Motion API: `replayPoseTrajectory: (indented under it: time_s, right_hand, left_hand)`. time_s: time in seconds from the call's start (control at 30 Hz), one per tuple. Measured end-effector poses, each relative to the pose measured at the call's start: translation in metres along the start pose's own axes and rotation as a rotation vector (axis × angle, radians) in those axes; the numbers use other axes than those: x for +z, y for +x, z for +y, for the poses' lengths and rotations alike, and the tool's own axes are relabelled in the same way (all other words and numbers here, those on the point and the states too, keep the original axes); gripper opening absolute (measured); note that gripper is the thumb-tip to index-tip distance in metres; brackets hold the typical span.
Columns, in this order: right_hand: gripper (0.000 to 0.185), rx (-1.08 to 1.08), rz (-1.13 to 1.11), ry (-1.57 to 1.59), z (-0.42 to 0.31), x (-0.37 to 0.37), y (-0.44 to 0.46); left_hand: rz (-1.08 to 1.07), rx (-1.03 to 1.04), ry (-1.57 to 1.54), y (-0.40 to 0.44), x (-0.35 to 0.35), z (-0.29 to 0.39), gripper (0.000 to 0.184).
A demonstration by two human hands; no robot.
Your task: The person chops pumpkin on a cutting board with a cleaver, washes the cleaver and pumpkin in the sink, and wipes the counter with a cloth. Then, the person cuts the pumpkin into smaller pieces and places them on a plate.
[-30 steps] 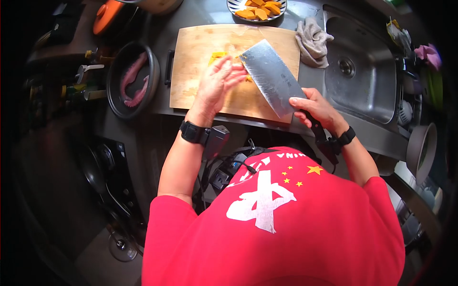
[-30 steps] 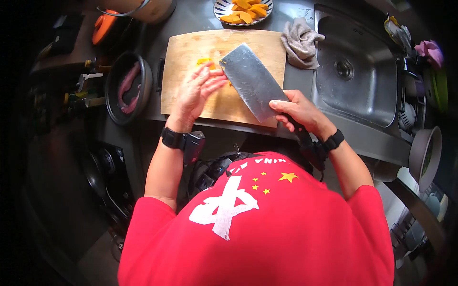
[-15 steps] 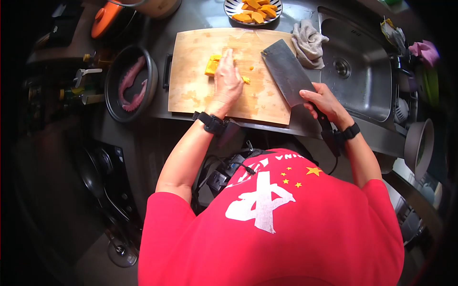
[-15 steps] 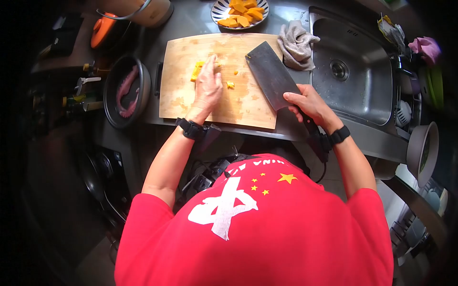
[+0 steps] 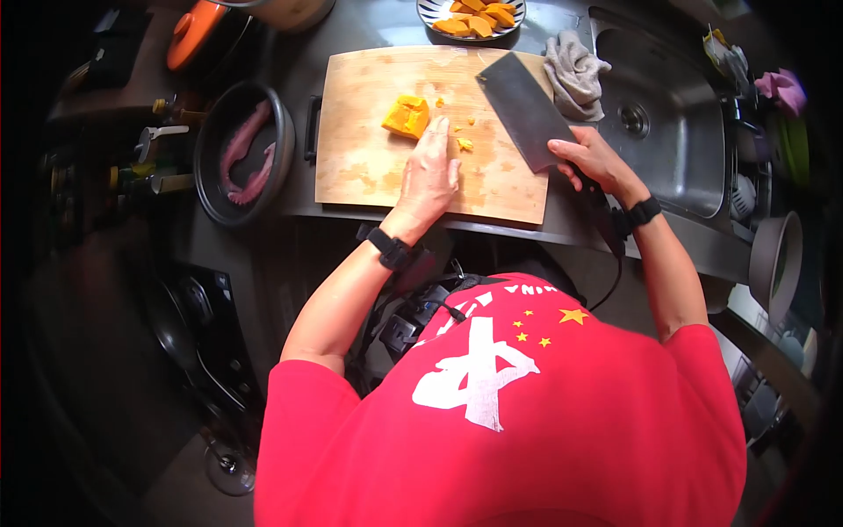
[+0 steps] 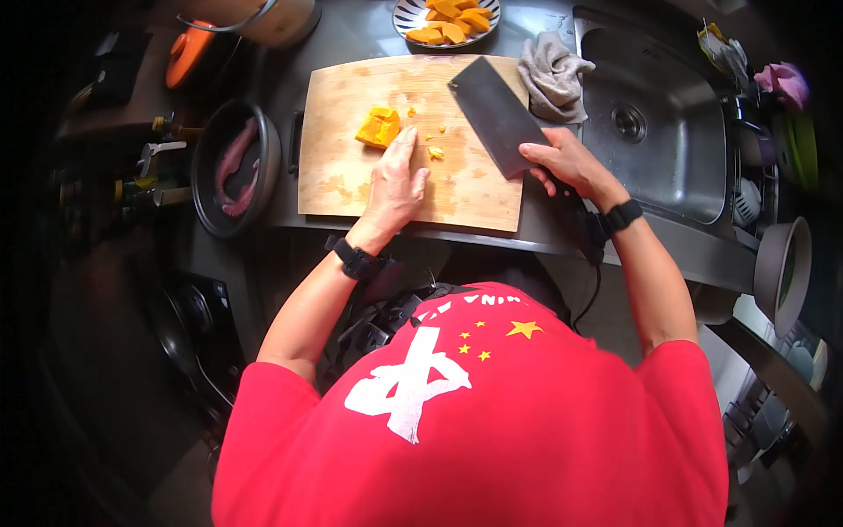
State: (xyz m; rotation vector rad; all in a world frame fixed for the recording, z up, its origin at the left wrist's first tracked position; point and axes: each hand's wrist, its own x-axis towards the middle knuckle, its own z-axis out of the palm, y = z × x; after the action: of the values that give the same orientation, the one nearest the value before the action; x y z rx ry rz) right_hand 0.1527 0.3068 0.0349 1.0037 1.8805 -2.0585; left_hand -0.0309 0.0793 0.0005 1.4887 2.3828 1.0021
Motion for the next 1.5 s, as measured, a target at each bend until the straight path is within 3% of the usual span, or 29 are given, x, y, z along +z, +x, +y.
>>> replayPoseTrajectory:
  time_s: [0.2, 0.53, 0.63, 0.77, 0.93, 1.07, 1.33, 1.5]
  right_hand:
    - [0.031, -0.179, -0.277, -0.334, -0.024, -0.010, 0.047]
    - [0.028, -0.046, -0.434, -0.610, -0.044, -0.026, 0.042]
    - [0.030, -0.059, -0.288, -0.320, -0.020, -0.027, 0.014]
    - [0.031, 0.036, -0.075, -0.161, 0.016, -0.023, -0.020]
    - [0.026, 0.135, 0.110, 0.079, 0.041, 0.026, -0.051]
    - [0.023, 0.141, 0.183, 0.171, 0.044, 0.080, -0.065]
    - [0.024, 0.090, 0.170, 0.163, 0.036, 0.149, -0.055]
    - [0.021, 0.134, -0.002, 0.463, 0.049, 0.155, -0.045]
  left_hand:
    - [0.056, -0.095, 0.068, -0.002, -0.004, -0.001, 0.075]
    - [0.007, -0.084, 0.071, -0.003, -0.011, -0.013, 0.078]
    - [0.016, -0.020, 0.188, -0.002, -0.016, -0.010, 0.069]
    - [-0.005, 0.021, 0.132, 0.003, -0.019, -0.008, 0.062]
    - [-0.140, 0.014, -0.054, 0.002, -0.010, -0.006, 0.051]
    - [-0.096, 0.048, -0.100, -0.003, -0.007, -0.010, 0.048]
    - [-0.062, 0.046, -0.274, -0.006, -0.008, -0.022, 0.029]
    - [0.000, -0.039, -0.302, -0.007, -0.027, -0.018, 0.022]
